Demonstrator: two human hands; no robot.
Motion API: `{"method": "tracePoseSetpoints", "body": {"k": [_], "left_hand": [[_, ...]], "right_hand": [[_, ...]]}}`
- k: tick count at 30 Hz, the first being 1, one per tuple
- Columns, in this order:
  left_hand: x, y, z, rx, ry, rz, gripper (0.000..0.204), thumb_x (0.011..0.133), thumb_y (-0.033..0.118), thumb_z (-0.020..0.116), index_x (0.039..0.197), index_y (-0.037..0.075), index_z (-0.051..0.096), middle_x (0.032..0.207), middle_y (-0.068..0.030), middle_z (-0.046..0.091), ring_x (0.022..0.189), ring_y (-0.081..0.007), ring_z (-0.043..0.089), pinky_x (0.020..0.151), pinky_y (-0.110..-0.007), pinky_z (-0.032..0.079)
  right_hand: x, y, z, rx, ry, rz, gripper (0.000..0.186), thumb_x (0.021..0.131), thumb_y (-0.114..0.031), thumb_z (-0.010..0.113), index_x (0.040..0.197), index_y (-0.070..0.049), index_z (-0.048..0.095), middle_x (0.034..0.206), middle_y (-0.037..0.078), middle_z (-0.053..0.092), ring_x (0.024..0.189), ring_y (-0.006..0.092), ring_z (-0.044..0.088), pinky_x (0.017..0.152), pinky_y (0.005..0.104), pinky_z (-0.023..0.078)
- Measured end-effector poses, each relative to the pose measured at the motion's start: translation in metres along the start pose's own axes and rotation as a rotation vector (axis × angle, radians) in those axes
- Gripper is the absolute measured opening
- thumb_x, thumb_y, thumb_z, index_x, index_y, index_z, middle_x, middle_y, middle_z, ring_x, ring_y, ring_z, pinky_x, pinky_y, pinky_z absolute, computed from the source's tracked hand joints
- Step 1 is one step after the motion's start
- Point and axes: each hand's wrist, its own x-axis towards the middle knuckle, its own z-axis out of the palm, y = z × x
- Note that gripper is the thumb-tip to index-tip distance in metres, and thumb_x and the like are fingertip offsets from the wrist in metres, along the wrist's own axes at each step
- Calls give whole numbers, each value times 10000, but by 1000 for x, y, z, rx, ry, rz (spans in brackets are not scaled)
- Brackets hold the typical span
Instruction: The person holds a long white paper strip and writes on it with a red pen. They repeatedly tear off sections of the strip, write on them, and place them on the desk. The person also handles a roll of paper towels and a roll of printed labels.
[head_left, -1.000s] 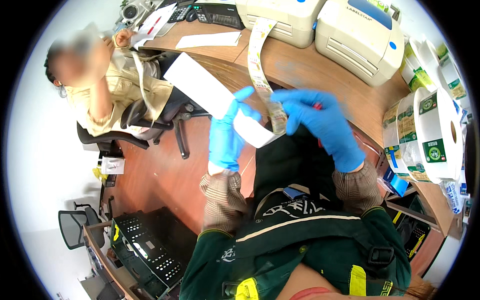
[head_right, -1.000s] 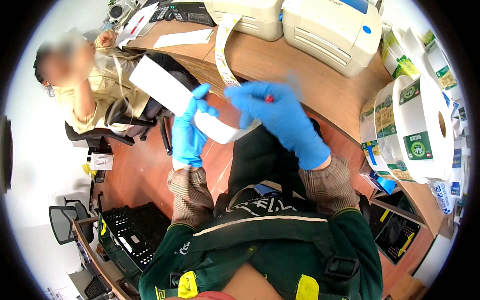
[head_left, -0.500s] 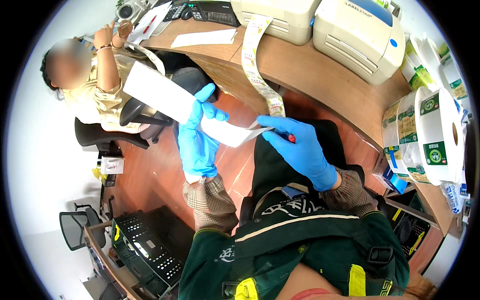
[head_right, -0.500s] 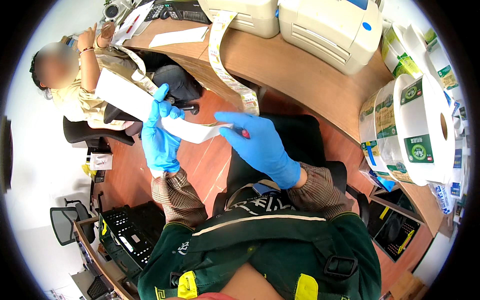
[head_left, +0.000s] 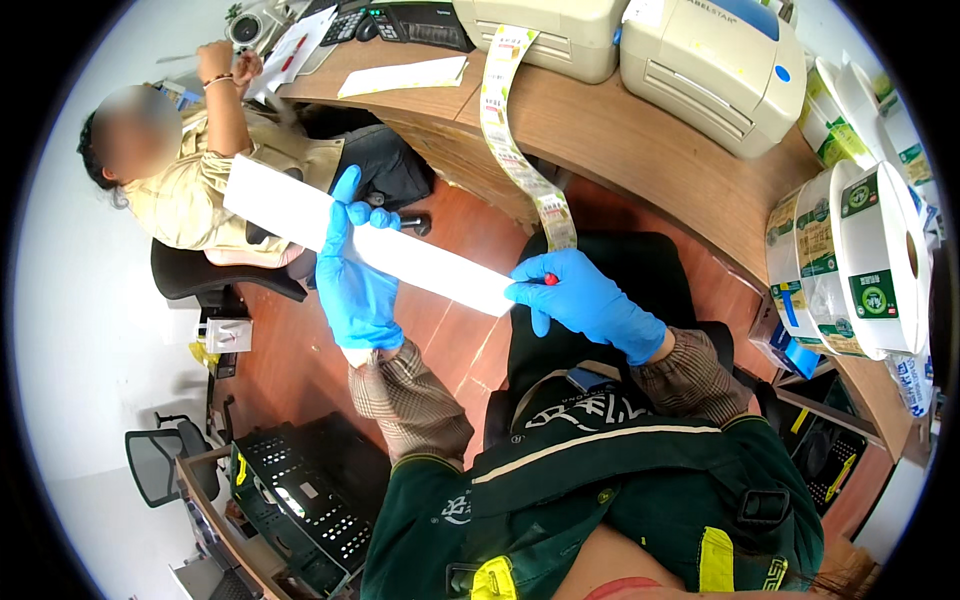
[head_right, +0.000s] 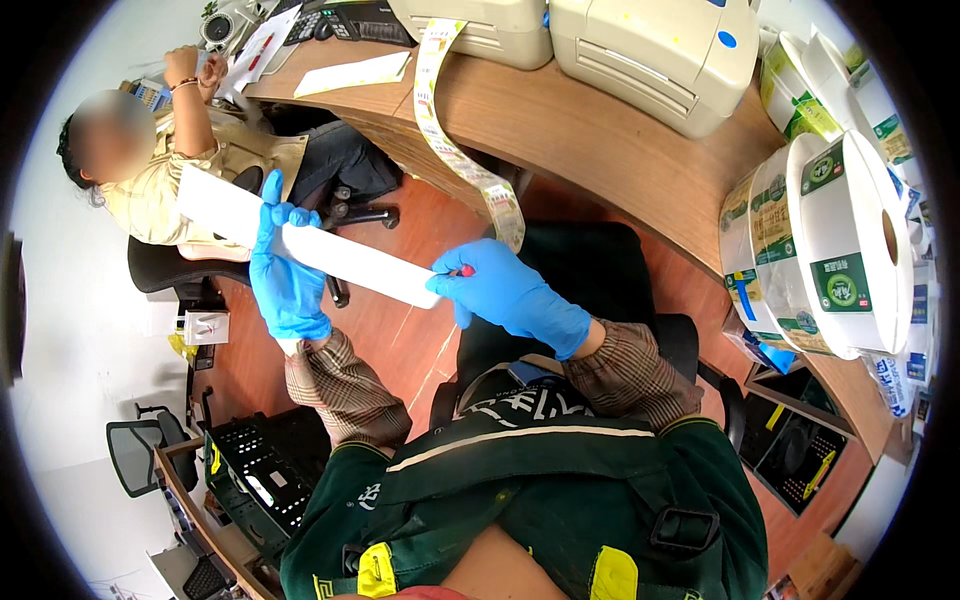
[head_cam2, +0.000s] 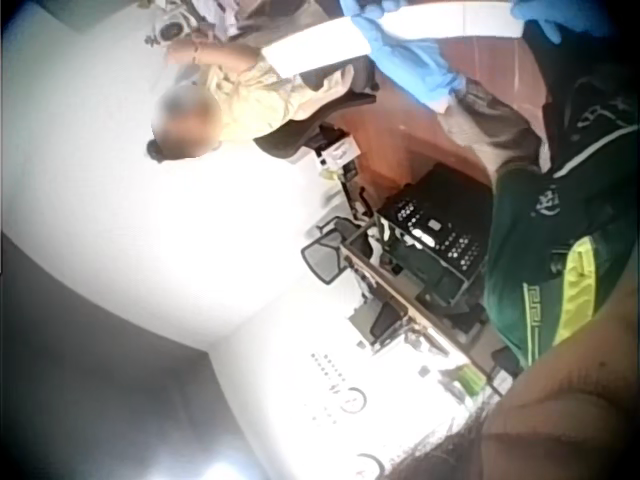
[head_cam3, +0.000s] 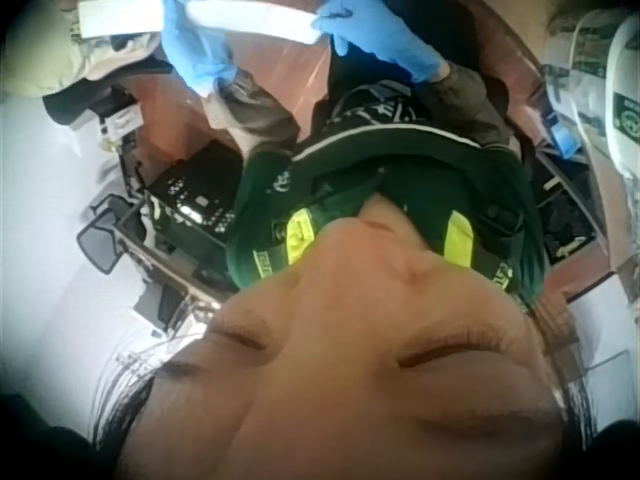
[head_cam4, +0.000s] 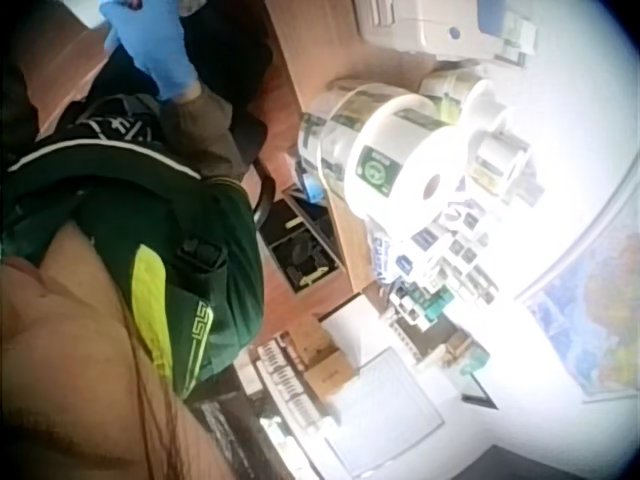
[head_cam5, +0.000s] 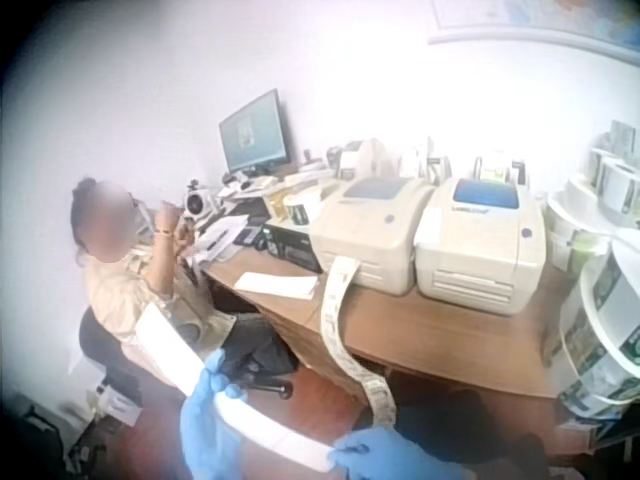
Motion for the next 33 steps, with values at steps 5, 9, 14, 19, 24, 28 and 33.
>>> {"method": "tracePoseSetpoints", "body": {"k": [5,9,14,19,24,28,33], "left_hand": [[18,-12,-16,-27,22,-107,443,970,187,487,1344,-35,404,879,-26,541,820,-159,505,797,-303,442],[22,-23,-29,-37,52,-136,454,960,174,502,1350,-33,399,872,-26,531,819,-166,505,800,-311,449],[4,-13,-14,-92,-42,-16,432,968,206,486,1326,-28,424,887,-24,529,830,-163,494,806,-321,436],[-32,13,-19,396,-892,182,733,868,351,632,1387,-58,314,1200,-123,508,1113,-302,477,998,-501,326],[-50,23,-43,755,-272,35,716,783,246,665,1355,-82,386,1374,-225,443,1327,-323,372,1122,-456,208],[-46,7,-38,14,-149,-561,698,879,424,569,1328,-81,395,1278,-236,513,1099,-327,572,1011,-457,398],[-28,-12,18,313,-305,-521,575,925,362,535,1315,-50,439,1034,-189,628,888,-279,641,839,-378,504]], "right_hand": [[-11,-10,-1,-5,-52,119,205,879,-139,615,970,38,663,669,109,634,537,119,580,554,239,431],[-18,-2,-1,-33,-61,84,206,892,-158,600,941,33,661,657,105,632,557,121,581,573,253,437],[-8,15,2,-93,58,-94,191,888,-153,596,908,27,655,669,90,640,602,122,588,604,264,449],[39,20,-8,-141,311,-440,171,889,-83,594,1019,-4,670,811,80,688,714,116,619,672,245,491],[40,-24,-9,-339,409,-718,224,886,-98,596,1100,-81,661,904,129,695,745,202,672,668,274,524],[52,-33,-10,-681,383,-990,257,893,-131,585,1141,-134,649,920,134,683,709,238,670,643,283,531],[43,-50,-12,-823,309,-858,314,870,-70,600,1183,-87,627,900,96,687,740,153,656,661,252,508]]}}
